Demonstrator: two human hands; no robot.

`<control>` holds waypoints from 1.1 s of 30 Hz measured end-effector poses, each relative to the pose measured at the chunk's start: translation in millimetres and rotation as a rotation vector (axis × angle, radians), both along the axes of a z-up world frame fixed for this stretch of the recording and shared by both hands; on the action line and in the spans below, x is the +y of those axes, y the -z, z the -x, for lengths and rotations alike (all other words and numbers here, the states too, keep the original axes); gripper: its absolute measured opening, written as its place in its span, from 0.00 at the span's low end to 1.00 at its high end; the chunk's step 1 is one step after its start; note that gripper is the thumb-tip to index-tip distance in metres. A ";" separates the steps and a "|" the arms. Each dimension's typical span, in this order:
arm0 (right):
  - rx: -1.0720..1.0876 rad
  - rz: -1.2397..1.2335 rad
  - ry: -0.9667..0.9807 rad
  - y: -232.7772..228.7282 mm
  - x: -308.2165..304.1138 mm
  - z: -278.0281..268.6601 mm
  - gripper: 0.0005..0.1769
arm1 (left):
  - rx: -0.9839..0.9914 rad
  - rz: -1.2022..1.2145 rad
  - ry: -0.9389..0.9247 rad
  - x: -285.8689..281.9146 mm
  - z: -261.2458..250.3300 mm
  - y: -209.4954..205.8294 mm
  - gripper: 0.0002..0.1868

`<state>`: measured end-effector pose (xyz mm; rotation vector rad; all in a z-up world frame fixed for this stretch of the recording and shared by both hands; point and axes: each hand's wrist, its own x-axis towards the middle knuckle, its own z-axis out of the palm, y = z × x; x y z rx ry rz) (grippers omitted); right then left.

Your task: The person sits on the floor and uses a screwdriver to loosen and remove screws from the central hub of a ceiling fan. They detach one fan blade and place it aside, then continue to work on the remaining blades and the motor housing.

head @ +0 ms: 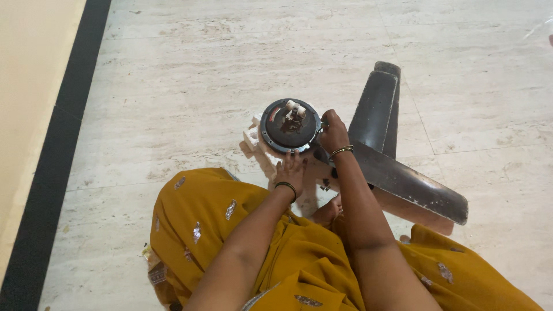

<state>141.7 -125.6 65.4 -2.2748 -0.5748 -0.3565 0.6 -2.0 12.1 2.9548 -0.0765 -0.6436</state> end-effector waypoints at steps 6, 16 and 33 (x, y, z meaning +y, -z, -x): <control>-0.013 0.029 0.037 -0.8 5.9 -0.2 0.12 | 0.029 -0.027 0.017 0.7 -1.8 2.8 0.45; -0.049 -0.055 0.069 -3.7 4.1 -3.9 0.12 | -0.054 0.020 -0.023 -0.5 -2.7 16.9 0.41; -0.126 -0.033 0.140 -8.5 3.5 -2.5 0.19 | -0.078 0.043 -0.013 2.4 0.0 17.2 0.43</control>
